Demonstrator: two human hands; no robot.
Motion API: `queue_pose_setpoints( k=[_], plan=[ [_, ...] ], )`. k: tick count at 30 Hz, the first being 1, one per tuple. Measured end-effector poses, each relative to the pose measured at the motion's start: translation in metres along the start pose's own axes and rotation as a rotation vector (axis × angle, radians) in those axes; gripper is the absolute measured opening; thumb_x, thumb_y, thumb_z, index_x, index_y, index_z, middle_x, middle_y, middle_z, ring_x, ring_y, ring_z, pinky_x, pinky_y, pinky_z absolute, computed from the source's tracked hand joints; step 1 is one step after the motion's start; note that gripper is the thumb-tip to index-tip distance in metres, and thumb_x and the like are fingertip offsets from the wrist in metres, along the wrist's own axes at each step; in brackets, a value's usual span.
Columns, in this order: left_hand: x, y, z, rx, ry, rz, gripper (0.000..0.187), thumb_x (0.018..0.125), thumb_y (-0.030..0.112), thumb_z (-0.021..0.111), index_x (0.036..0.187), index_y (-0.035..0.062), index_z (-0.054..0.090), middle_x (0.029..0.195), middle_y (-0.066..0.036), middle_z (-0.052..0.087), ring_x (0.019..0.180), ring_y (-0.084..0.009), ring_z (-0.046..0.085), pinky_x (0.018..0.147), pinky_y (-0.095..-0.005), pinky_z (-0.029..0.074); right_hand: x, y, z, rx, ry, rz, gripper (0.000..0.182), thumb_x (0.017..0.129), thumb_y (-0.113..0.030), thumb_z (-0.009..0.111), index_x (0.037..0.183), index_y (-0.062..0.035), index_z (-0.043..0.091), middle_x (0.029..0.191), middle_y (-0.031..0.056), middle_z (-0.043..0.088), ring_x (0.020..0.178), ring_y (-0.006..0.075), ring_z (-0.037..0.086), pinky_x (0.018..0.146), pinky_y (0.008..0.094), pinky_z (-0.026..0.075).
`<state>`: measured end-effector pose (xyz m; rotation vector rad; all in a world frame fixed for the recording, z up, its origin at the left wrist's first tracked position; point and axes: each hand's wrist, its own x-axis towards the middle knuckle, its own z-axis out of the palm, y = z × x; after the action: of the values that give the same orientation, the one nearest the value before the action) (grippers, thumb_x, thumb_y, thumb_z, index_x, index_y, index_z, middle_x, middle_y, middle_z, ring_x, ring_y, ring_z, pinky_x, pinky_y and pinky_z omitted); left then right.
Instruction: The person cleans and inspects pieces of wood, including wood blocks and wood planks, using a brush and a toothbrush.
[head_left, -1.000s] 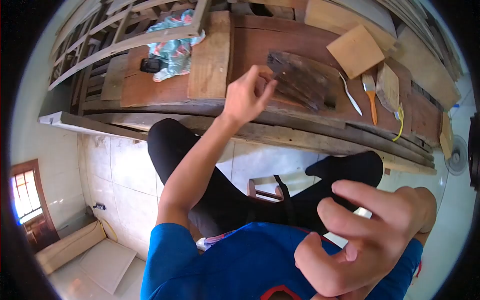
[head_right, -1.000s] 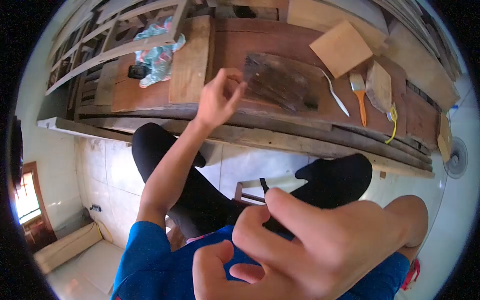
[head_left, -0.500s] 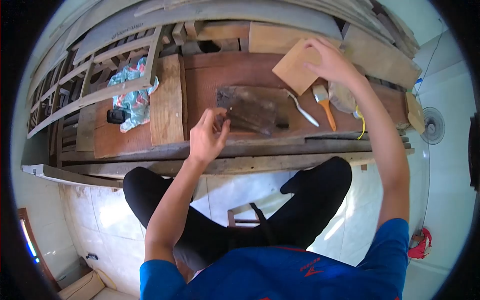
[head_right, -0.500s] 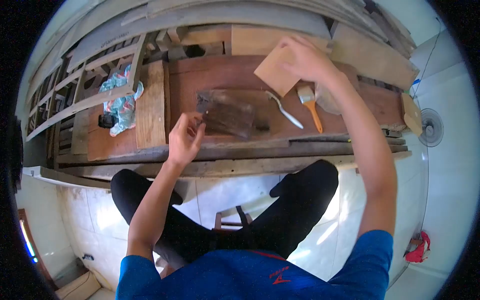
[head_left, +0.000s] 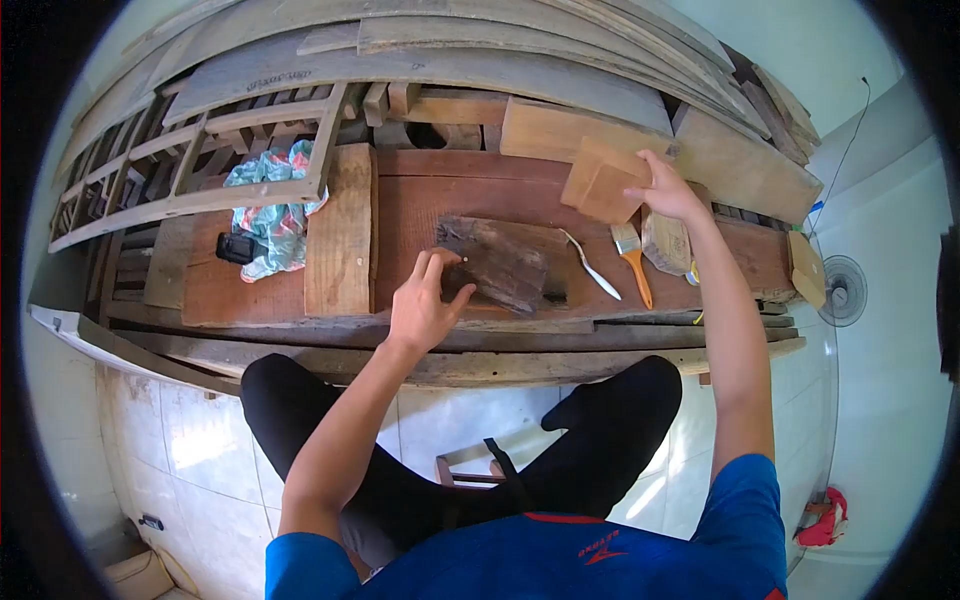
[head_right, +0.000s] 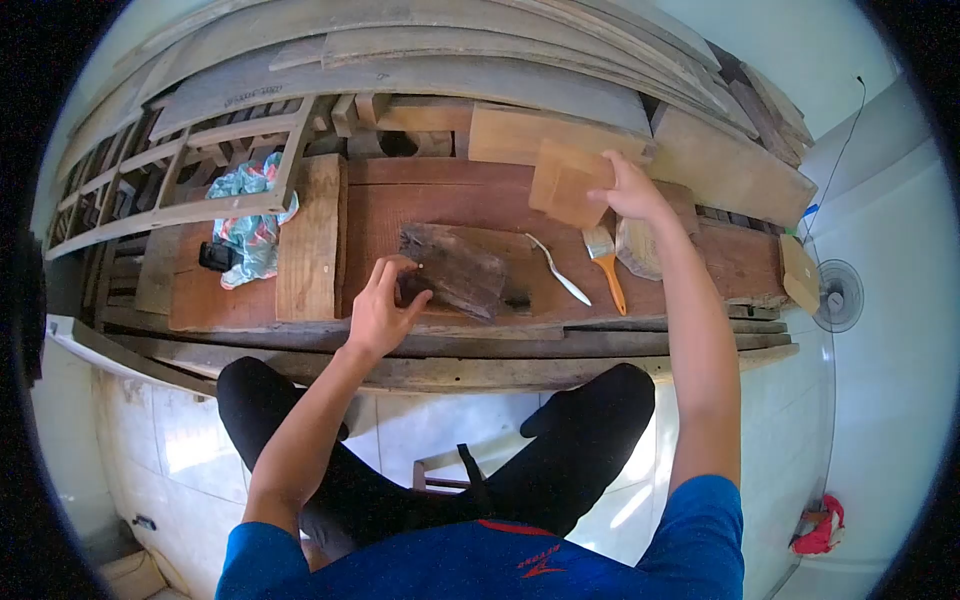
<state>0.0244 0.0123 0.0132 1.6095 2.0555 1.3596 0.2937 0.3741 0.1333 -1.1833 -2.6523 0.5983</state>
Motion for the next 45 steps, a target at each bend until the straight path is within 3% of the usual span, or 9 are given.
queue_pose_setpoints(
  k=[4,8,10,13,20,27,33,39,45],
  plan=[
    [-0.002,-0.002,-0.002,-0.017,-0.052,-0.063,0.045,0.086,0.015,0.081,0.125,0.008,0.059,0.102,-0.009,0.062,0.07,-0.0219,0.056,0.067,-0.036,0.052,-0.074,-0.081,-0.045,-0.349,0.437,-0.244,0.062,0.09,-0.012,0.08,0.14,0.0043,0.046,0.128,0.016,0.061,0.12,0.0254,0.06,0.105,0.0403,0.047],
    [-0.002,-0.009,0.002,-0.075,-0.027,-0.099,0.046,0.087,0.018,0.079,0.127,0.0109,0.057,0.109,-0.01,0.065,0.078,-0.03,0.065,0.073,-0.0413,0.056,-0.148,-0.097,-0.039,0.505,0.807,-0.118,0.074,0.085,-0.008,0.085,0.145,0.002,0.044,0.138,0.0154,0.059,0.123,0.0241,0.061,0.104,0.0377,0.05],
    [-0.001,-0.005,0.001,-0.081,-0.023,-0.106,0.046,0.087,0.018,0.08,0.126,0.0113,0.057,0.109,-0.01,0.065,0.078,-0.0297,0.064,0.073,-0.0413,0.056,-0.182,-0.084,-0.013,0.753,0.742,0.101,0.081,0.084,-0.001,0.081,0.152,-0.0013,0.039,0.147,0.0136,0.054,0.131,0.0255,0.056,0.112,0.0396,0.046],
    [-0.006,0.002,0.002,-0.057,-0.031,-0.14,0.045,0.086,0.019,0.081,0.124,0.0114,0.058,0.109,-0.01,0.065,0.081,-0.0292,0.066,0.074,-0.0411,0.056,-0.223,-0.048,0.057,1.27,0.692,-0.105,0.082,0.084,0.003,0.075,0.156,-0.0058,0.037,0.154,0.0116,0.047,0.142,0.0266,0.046,0.118,0.0442,0.039],
    [-0.026,0.018,0.021,-0.066,0.027,-0.096,0.039,0.084,0.019,0.085,0.116,0.009,0.064,0.105,-0.009,0.066,0.076,-0.0235,0.063,0.071,-0.036,0.055,-0.242,-0.156,0.173,1.648,0.49,0.357,0.061,0.082,0.011,0.076,0.138,-0.0062,0.058,0.128,0.0065,0.066,0.118,0.0204,0.064,0.102,0.0397,0.053],
    [-0.015,0.007,-0.019,-0.008,-0.034,0.077,0.031,0.082,0.017,0.084,0.108,0.0079,0.068,0.107,-0.009,0.068,0.088,-0.0277,0.066,0.077,-0.0377,0.056,-0.251,-0.179,0.181,1.12,0.611,0.312,0.04,0.082,0.003,0.082,0.118,-0.0009,0.067,0.112,0.0063,0.07,0.103,0.0145,0.066,0.09,0.03,0.052],
    [-0.008,-0.001,0.009,0.178,-0.135,0.129,0.07,0.074,0.037,0.088,0.135,0.0178,0.059,0.14,-0.008,0.056,0.128,-0.0323,0.05,0.107,-0.0472,0.04,-0.251,-0.18,0.173,0.798,0.51,0.152,0.043,0.081,0.0,0.086,0.12,0.0047,0.068,0.112,0.0089,0.072,0.102,0.0155,0.067,0.089,0.0286,0.052],
    [0.001,-0.001,0.024,0.262,-0.075,0.104,0.074,0.073,0.046,0.087,0.137,0.0218,0.058,0.16,-0.01,0.041,0.143,-0.0362,0.039,0.117,-0.0527,0.031,-0.238,-0.184,0.167,0.946,0.71,0.167,0.046,0.081,0.001,0.086,0.123,0.0049,0.066,0.119,0.0094,0.069,0.106,0.0169,0.067,0.091,0.0288,0.052],
    [0.007,-0.016,0.012,0.082,-0.057,0.07,0.068,0.076,0.033,0.085,0.138,0.019,0.061,0.159,-0.012,0.044,0.145,-0.0376,0.038,0.119,-0.055,0.031,-0.241,-0.166,0.192,0.929,0.486,0.195,0.051,0.08,0.004,0.085,0.126,0.0033,0.063,0.118,0.009,0.068,0.107,0.0176,0.066,0.096,0.032,0.052]
  ],
)
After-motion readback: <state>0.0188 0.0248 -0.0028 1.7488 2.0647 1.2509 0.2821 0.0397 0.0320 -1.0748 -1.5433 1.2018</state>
